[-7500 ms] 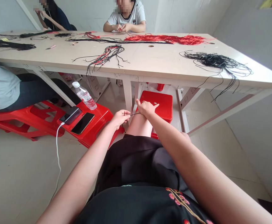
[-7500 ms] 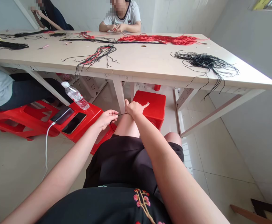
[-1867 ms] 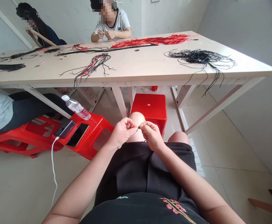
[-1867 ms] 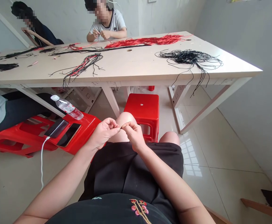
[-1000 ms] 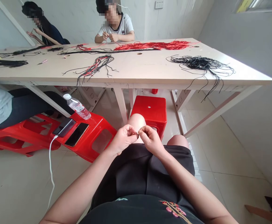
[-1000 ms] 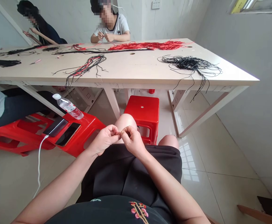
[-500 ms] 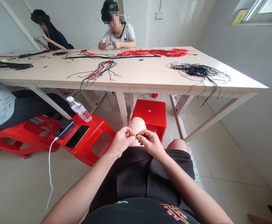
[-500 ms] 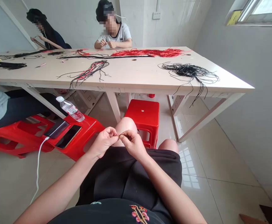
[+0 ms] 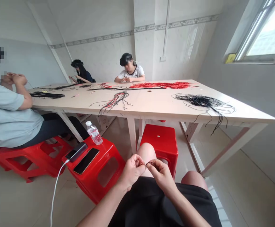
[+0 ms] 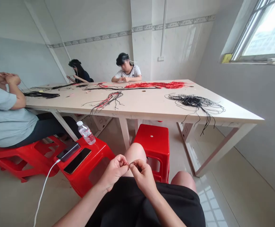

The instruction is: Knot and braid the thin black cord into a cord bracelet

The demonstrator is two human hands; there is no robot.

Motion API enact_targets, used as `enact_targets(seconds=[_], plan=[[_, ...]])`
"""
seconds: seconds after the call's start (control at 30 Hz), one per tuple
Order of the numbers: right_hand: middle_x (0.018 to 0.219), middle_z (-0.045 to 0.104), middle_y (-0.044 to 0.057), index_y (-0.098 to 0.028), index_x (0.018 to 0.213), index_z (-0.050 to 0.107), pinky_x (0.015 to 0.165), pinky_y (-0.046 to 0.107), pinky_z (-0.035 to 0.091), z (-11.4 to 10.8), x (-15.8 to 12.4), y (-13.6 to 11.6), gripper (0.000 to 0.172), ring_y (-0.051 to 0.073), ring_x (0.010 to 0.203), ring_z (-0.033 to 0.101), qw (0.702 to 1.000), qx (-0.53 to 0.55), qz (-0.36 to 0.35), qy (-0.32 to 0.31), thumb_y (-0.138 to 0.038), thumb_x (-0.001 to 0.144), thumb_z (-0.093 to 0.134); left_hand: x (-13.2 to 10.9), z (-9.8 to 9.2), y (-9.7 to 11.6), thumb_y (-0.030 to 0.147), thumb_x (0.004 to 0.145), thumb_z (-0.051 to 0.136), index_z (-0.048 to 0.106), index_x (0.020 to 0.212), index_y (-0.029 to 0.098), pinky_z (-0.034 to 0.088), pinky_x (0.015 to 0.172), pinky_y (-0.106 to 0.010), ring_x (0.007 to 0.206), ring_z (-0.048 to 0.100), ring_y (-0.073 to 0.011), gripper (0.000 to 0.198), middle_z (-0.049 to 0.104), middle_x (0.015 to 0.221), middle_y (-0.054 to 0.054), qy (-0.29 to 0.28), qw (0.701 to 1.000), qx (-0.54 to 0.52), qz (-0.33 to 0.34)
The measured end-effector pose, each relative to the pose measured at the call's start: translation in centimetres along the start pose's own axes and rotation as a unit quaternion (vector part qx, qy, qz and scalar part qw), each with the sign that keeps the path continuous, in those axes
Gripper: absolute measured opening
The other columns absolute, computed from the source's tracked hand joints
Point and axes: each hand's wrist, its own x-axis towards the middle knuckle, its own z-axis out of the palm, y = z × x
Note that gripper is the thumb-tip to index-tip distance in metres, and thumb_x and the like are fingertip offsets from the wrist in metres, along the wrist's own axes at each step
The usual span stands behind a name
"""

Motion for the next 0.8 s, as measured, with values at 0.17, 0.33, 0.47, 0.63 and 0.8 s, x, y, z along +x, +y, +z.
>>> enact_targets(seconds=[0.17,0.33,0.47,0.63,0.8], plan=[[0.069,0.060,0.004,-0.016,0.077,0.062,0.060,0.025,0.041,0.3,-0.2,0.2,0.030,0.015,0.065,0.051,0.999,-0.009,-0.018,-0.041,-0.044,0.079,0.054,-0.4,-0.5,0.1,0.013,0.061,0.060,0.044,0.066,0.017,0.029,0.054,-0.019,0.055,0.039,-0.0068,0.017,0.045,0.058,0.006,0.012,1.000,-0.001,0.009],[0.072,0.063,0.005,-0.016,0.075,0.064,0.064,0.025,0.042,0.5,-0.2,0.5,0.029,0.017,0.069,0.053,0.998,-0.040,-0.046,-0.025,-0.044,0.078,0.056,-0.6,-0.8,-0.6,0.010,0.061,0.057,0.044,0.067,0.017,0.028,0.053,-0.019,0.056,0.037,-0.0068,0.015,0.042,0.058,0.006,0.005,1.000,0.021,0.020],[0.067,0.061,0.004,-0.015,0.073,0.063,0.059,0.024,0.042,0.9,-0.3,0.7,0.030,0.016,0.064,0.052,0.998,-0.038,-0.050,-0.025,-0.044,0.078,0.055,-0.6,-0.7,-1.2,0.008,0.061,0.055,0.042,0.067,0.017,0.026,0.051,-0.019,0.053,0.034,-0.0057,0.017,0.040,0.057,0.007,-0.005,1.000,0.018,0.015],[0.061,0.060,0.004,-0.015,0.068,0.063,0.054,0.023,0.040,1.6,-0.5,0.9,0.032,0.015,0.058,0.051,0.997,-0.038,-0.062,0.003,-0.045,0.077,0.055,-1.1,-0.5,-1.6,0.011,0.062,0.058,0.040,0.070,0.018,0.027,0.053,-0.019,0.053,0.037,-0.0052,0.021,0.043,0.056,0.008,-0.010,1.000,-0.025,-0.014],[0.063,0.062,0.003,-0.017,0.069,0.064,0.055,0.023,0.042,2.1,-0.8,0.7,0.031,0.015,0.059,0.053,0.998,-0.006,-0.064,0.021,-0.046,0.077,0.055,-2.1,-0.2,-1.3,0.011,0.059,0.058,0.042,0.069,0.018,0.021,0.046,-0.019,0.049,0.035,-0.0043,0.020,0.044,0.056,0.007,-0.010,0.992,-0.097,-0.075]])
